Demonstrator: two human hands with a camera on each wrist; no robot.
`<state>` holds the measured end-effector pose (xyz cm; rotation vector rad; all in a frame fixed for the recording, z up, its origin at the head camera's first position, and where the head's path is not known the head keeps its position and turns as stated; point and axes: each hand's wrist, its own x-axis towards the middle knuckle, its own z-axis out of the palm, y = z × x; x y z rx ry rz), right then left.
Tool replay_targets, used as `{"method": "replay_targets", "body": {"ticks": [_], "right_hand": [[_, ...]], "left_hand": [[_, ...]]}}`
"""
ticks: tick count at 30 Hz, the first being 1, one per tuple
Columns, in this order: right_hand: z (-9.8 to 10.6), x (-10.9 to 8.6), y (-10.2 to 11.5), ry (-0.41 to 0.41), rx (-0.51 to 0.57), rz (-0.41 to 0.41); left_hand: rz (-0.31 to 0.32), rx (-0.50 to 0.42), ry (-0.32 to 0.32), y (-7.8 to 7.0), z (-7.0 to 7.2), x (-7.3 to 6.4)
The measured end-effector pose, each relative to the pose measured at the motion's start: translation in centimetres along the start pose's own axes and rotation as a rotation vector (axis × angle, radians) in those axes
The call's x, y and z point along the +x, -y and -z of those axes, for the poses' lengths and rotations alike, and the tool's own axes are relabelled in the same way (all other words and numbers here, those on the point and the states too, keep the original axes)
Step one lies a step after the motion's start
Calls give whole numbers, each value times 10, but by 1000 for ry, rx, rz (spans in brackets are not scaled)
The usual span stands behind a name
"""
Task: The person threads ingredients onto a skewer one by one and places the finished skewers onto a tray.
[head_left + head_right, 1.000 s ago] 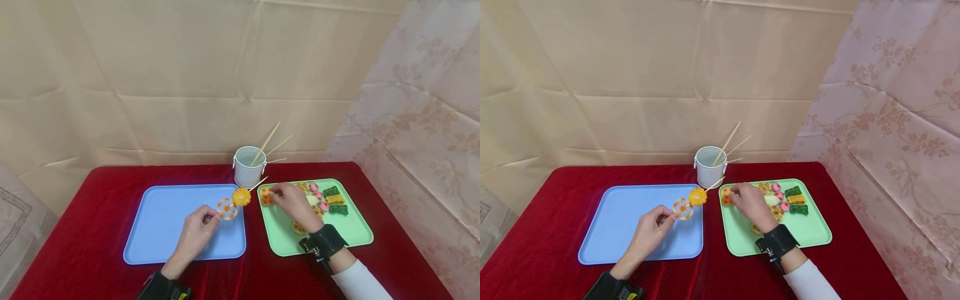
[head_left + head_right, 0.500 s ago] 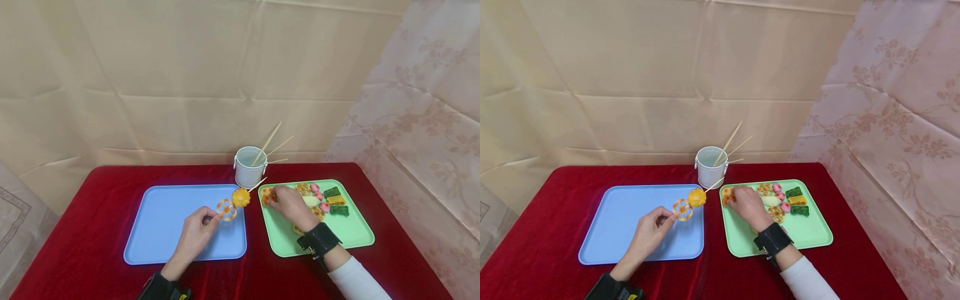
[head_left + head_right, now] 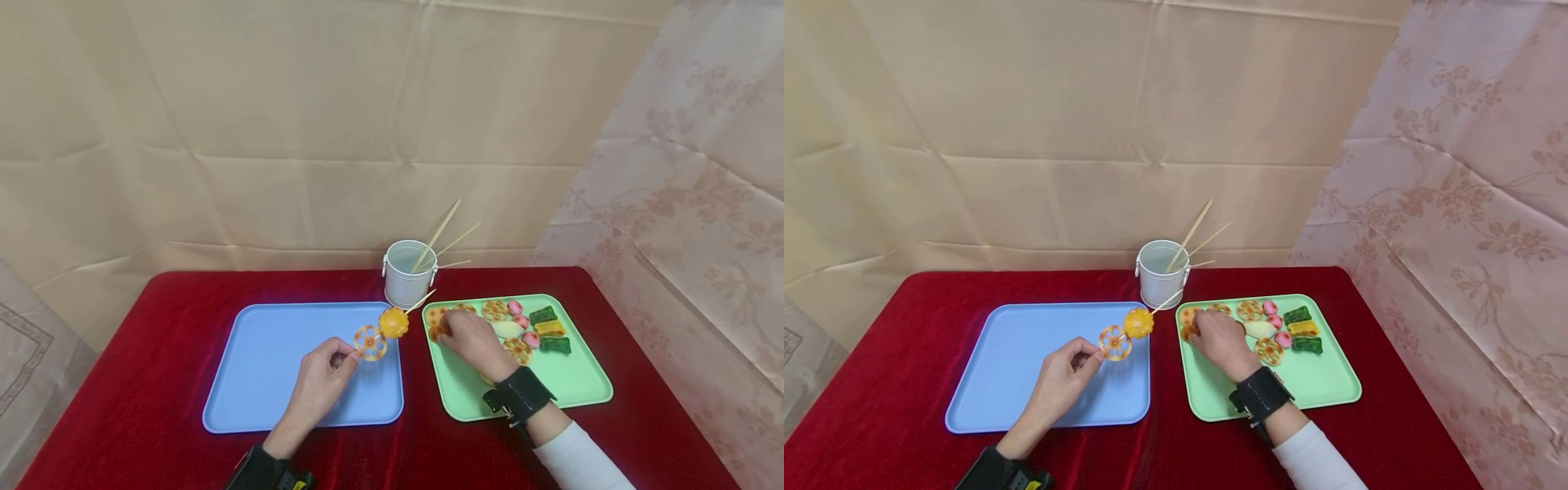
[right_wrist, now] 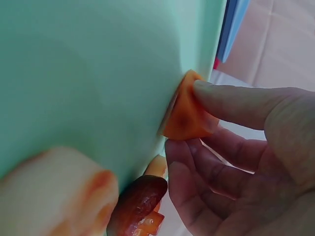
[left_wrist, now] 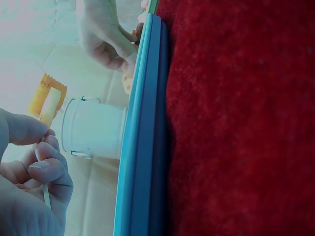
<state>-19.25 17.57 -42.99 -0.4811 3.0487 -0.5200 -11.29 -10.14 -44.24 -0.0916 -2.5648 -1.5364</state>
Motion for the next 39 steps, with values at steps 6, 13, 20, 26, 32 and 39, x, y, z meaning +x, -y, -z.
{"method": "replay_targets", "body": {"ticks": [6, 13, 20, 26, 32, 39], "right_hand": [[7, -3, -1, -42, 73, -50], [15, -9, -1, -137, 213, -72], [16, -13, -1, -222, 348, -91], [18, -14, -3, -249, 434, -93], [19, -13, -5, -191, 600, -172], [20, -10, -7, -142, 795, -248]], "left_hand": [[7, -4, 4, 0, 0, 1], [-1, -5, 6, 0, 0, 0], [-9, -4, 10, 1, 0, 0], [-8, -4, 10, 1, 0, -1], [-11, 0, 10, 1, -1, -1], [-20, 1, 17, 1, -1, -1]]}}
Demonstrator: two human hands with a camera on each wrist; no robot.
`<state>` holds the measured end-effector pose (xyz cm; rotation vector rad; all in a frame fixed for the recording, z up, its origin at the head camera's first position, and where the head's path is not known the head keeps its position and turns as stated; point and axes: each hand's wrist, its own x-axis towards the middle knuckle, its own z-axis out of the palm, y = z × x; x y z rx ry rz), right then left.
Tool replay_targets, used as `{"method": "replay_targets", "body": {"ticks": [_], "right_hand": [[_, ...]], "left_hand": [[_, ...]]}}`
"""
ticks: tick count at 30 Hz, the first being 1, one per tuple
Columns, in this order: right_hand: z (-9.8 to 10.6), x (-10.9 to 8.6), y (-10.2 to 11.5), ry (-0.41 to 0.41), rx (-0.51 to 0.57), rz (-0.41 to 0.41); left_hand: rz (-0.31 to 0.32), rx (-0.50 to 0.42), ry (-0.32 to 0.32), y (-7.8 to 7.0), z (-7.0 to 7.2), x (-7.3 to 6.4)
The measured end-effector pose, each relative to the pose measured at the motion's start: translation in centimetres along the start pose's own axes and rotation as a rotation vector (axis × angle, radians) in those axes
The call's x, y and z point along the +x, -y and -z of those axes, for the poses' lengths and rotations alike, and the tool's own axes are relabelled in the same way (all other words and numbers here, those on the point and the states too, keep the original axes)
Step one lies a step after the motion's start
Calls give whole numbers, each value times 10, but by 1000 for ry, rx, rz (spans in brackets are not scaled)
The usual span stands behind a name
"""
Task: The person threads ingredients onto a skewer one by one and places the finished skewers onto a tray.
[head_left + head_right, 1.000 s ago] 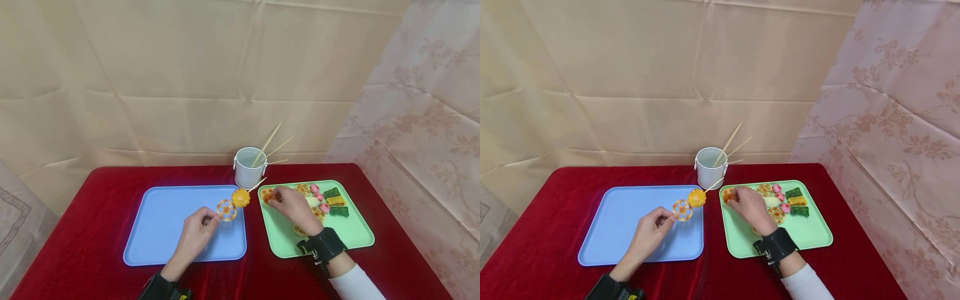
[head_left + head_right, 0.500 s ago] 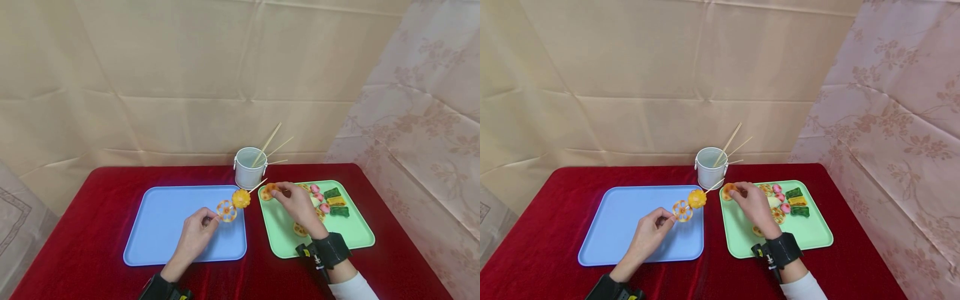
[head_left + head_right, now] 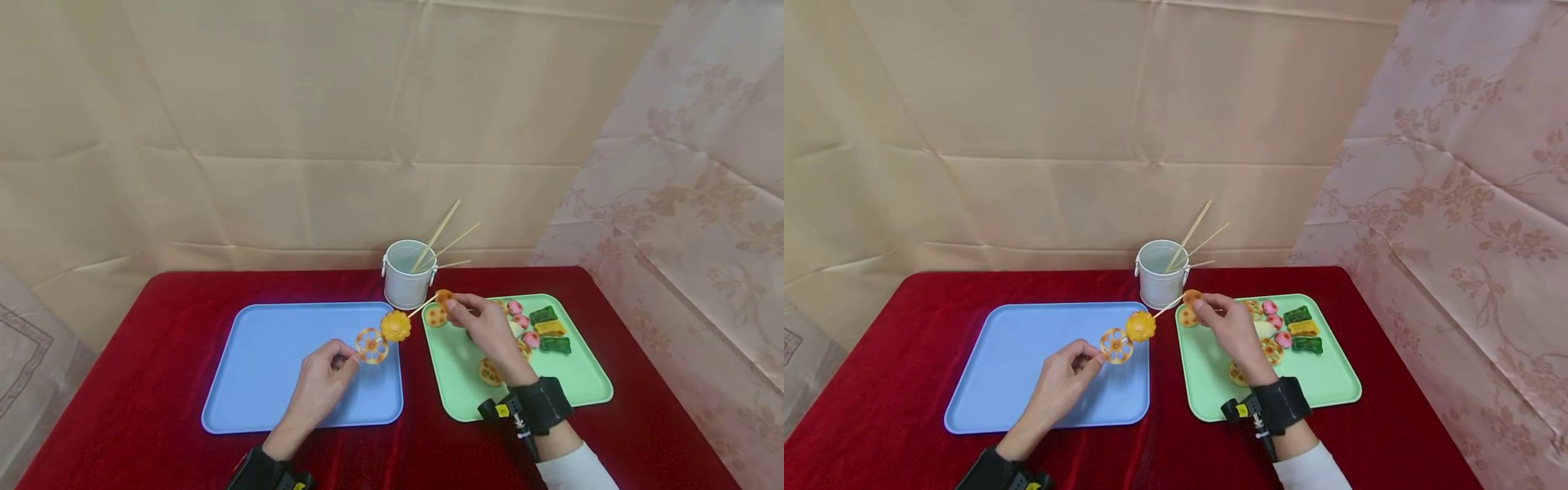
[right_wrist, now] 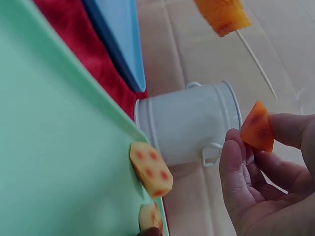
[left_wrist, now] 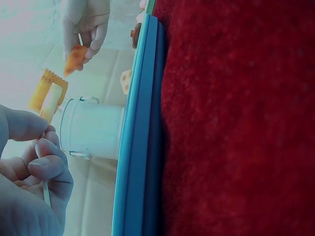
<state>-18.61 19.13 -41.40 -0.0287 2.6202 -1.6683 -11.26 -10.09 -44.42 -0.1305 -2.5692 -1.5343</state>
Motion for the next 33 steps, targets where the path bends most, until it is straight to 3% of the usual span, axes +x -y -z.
{"method": "replay_targets", "body": {"ticks": [9, 14, 33], "right_hand": [[1, 1, 7, -7, 158, -80], [1, 2, 9, -12, 215, -83], [-3, 0, 13, -18, 252, -62]], "left_hand": [[-4, 3, 7, 0, -1, -1], [11, 2, 18, -1, -1, -1], [-6, 7, 17, -1, -2, -2]]}}
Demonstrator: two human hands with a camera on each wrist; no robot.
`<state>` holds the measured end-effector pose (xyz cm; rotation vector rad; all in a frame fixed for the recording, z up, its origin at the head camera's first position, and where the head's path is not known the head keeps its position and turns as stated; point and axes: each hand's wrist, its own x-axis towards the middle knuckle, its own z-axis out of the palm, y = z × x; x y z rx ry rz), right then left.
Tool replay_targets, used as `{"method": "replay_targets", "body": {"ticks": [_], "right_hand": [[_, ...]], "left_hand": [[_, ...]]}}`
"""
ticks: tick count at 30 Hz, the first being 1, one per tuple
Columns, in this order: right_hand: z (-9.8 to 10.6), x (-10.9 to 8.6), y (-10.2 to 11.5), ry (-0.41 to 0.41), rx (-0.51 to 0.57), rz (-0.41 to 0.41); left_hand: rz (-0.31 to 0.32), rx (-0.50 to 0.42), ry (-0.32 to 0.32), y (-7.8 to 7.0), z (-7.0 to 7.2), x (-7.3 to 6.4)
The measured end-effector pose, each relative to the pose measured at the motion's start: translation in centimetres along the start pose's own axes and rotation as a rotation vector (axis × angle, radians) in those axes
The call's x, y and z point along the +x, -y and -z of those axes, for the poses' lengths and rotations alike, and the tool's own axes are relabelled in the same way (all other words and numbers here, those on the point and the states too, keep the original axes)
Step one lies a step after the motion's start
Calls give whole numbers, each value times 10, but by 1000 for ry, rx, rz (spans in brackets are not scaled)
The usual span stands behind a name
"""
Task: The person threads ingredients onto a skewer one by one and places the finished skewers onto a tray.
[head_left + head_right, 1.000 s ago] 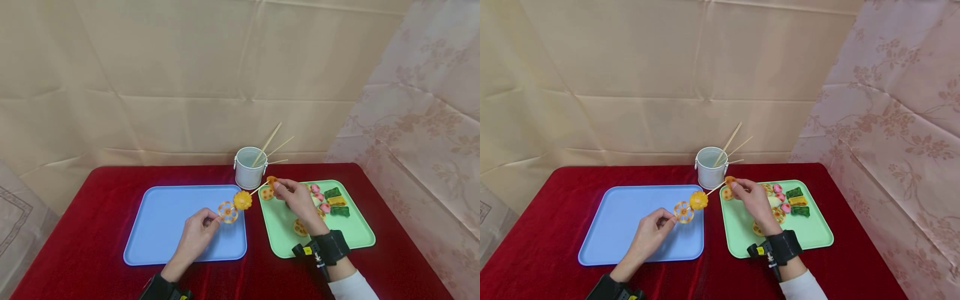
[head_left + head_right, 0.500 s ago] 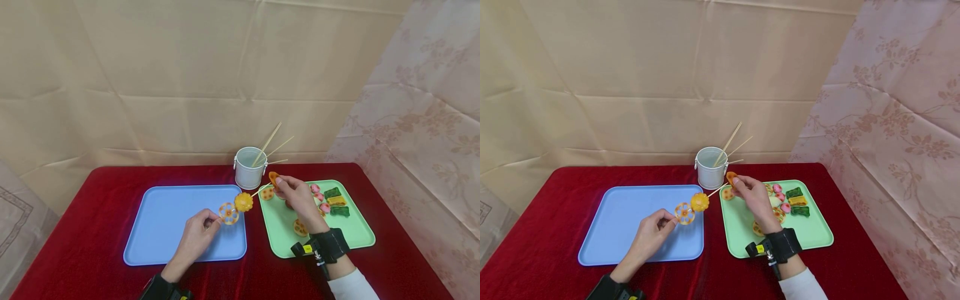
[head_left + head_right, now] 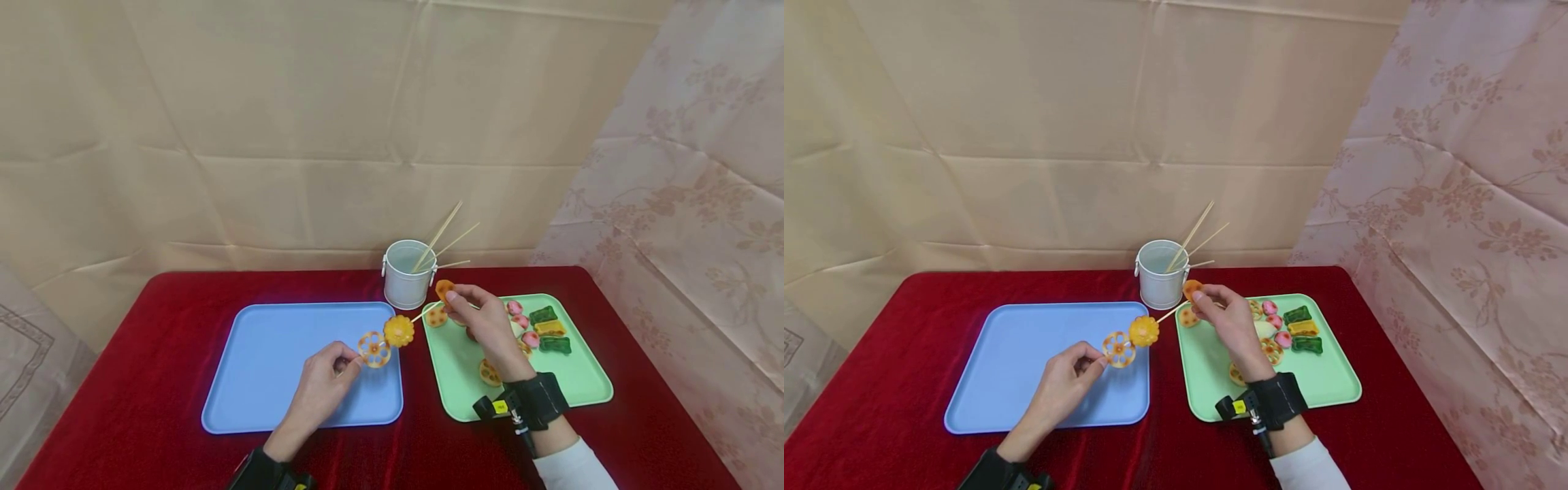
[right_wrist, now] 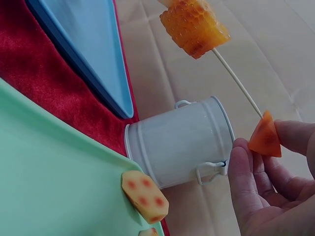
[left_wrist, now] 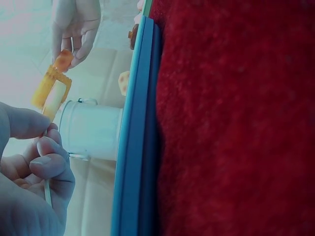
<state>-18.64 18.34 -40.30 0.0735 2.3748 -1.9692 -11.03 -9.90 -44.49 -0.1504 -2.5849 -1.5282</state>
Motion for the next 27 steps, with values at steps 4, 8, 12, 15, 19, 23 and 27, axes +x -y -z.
{"method": "replay_targets", "body": {"ticks": [4, 8, 12, 15, 19, 23, 27], "right_hand": [[-1, -1, 1, 6, 3, 7], [-3, -2, 1, 13, 4, 13], [-3, -3, 1, 20, 18, 13], [-3, -4, 0, 27, 18, 16], [-5, -5, -2, 38, -2, 19], [-9, -6, -4, 43, -18, 15], [-13, -8, -6, 62, 10, 10]], "left_hand": [[-3, -2, -4, 0, 0, 0], [-7, -1, -13, 0, -1, 0], [-9, -1, -16, 1, -1, 1], [-13, -4, -11, 1, -1, 1], [-16, -8, -8, 1, -1, 1], [-10, -12, -5, 0, -1, 0], [-5, -13, 2, 0, -1, 0]]}}
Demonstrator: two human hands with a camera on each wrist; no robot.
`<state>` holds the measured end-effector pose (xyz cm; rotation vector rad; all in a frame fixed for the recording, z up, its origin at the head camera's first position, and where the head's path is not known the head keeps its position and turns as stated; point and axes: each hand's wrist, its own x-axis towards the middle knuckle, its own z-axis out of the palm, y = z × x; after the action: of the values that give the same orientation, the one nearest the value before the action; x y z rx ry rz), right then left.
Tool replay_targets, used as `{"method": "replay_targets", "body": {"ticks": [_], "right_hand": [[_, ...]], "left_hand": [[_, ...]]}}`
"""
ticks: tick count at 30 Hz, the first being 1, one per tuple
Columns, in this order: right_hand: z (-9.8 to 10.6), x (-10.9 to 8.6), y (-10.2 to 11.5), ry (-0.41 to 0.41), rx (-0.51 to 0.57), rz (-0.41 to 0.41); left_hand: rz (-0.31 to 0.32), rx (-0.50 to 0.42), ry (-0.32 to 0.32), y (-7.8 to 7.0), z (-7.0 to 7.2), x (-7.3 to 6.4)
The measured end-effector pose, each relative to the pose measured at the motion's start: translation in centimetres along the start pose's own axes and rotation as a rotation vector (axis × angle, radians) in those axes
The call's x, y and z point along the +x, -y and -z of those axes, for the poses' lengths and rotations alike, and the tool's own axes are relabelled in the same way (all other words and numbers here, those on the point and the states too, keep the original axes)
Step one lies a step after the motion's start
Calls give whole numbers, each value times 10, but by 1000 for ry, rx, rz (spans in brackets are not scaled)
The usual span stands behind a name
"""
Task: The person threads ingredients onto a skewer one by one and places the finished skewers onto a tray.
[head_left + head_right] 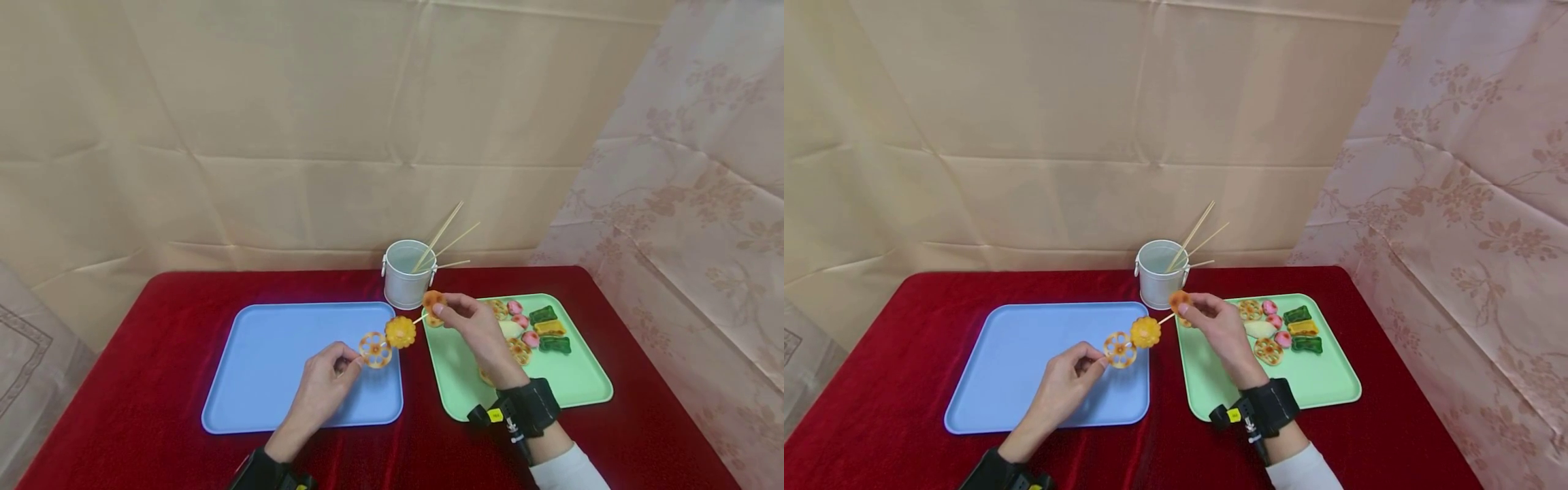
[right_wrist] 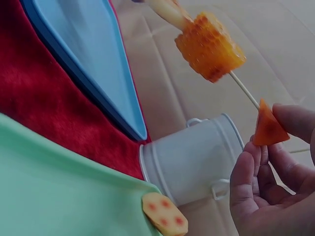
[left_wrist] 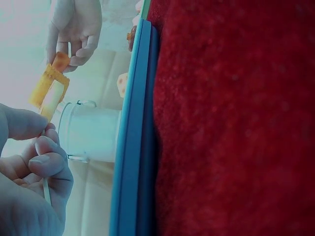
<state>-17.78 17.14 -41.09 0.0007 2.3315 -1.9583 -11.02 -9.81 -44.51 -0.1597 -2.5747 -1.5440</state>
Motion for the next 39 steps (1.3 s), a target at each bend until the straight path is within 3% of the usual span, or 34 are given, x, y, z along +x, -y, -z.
{"method": "replay_targets", "body": {"ticks": [20, 29, 34, 39], "right_hand": [[-14, -5, -9, 136, 36, 83], [-14, -6, -7, 122, 26, 75], [-13, -5, -8, 135, 32, 72], [-14, -5, -8, 139, 23, 64]], "left_hand": [[16, 5, -2, -1, -1, 0], [-19, 25, 22, 2, 0, -1], [-66, 72, -9, 4, 2, 0], [-35, 57, 3, 3, 2, 0]]}}
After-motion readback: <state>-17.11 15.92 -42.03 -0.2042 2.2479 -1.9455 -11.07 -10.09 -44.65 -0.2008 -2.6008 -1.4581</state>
